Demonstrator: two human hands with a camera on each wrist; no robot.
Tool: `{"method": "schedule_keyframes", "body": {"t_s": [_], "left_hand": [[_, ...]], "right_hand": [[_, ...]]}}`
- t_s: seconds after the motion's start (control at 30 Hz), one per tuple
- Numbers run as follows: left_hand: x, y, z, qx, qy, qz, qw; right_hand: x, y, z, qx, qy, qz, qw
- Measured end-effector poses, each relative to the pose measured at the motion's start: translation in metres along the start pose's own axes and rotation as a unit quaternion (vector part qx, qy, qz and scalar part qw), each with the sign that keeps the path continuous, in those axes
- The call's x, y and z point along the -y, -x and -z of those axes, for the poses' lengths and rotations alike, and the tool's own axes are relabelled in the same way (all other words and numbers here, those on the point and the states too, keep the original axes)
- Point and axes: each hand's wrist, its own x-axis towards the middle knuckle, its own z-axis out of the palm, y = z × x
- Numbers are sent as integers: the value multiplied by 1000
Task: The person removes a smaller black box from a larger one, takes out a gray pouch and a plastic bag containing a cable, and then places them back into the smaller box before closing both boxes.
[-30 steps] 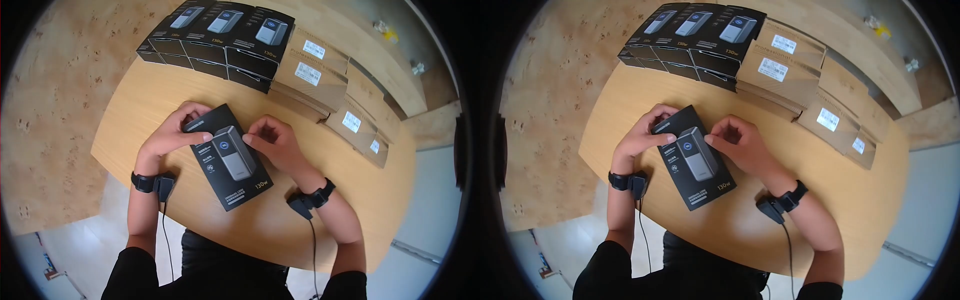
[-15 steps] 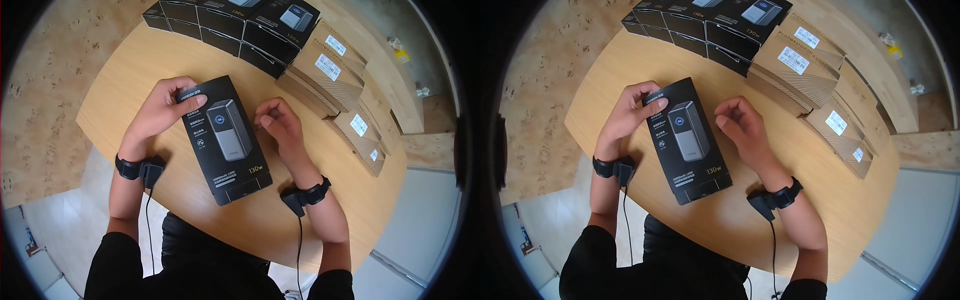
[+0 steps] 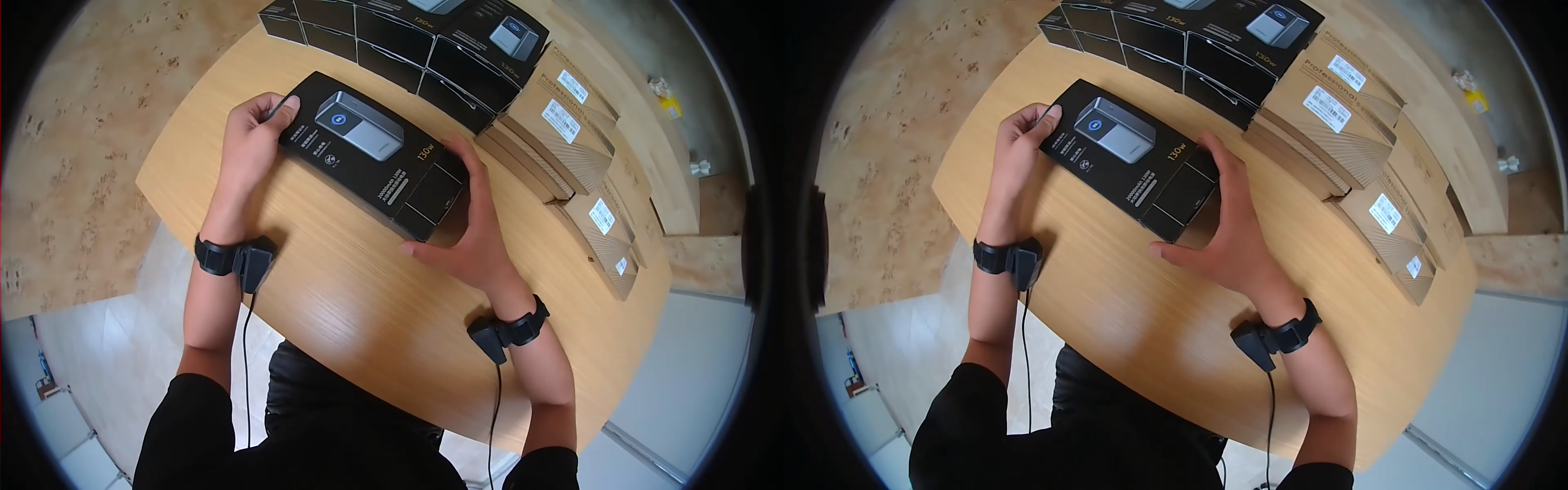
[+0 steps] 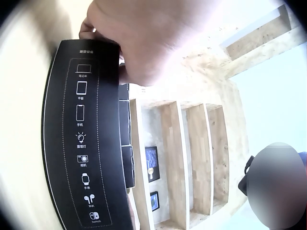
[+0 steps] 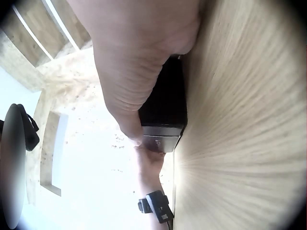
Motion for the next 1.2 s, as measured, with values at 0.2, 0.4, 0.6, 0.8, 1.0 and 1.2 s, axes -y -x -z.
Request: {"method": "schedule_keyframes", "body": {"t_s": [0.2, 0.4, 0.6, 0.8, 1.0, 1.2], "left_hand": [[-7, -4, 6, -31, 9, -14, 999], [-5, -11, 25, -93, 22, 0, 995], [31, -45, 73, -204, -30, -55, 977], [-3, -41, 98, -74, -166, -122, 976], [-98, 96, -7, 91, -125, -132, 979], [-85, 136, -89, 285, -225, -16, 931]], "right_hand": [[7, -1, -5, -9, 35, 2, 999], [26, 21, 1, 2, 94, -7, 996], [68, 105, 31, -13, 194, -100, 976], [98, 166, 36, -57, 220, -149, 962], [108, 112, 49, -73, 208, -283, 933], [99, 55, 61, 29, 314, -278, 907]]}}
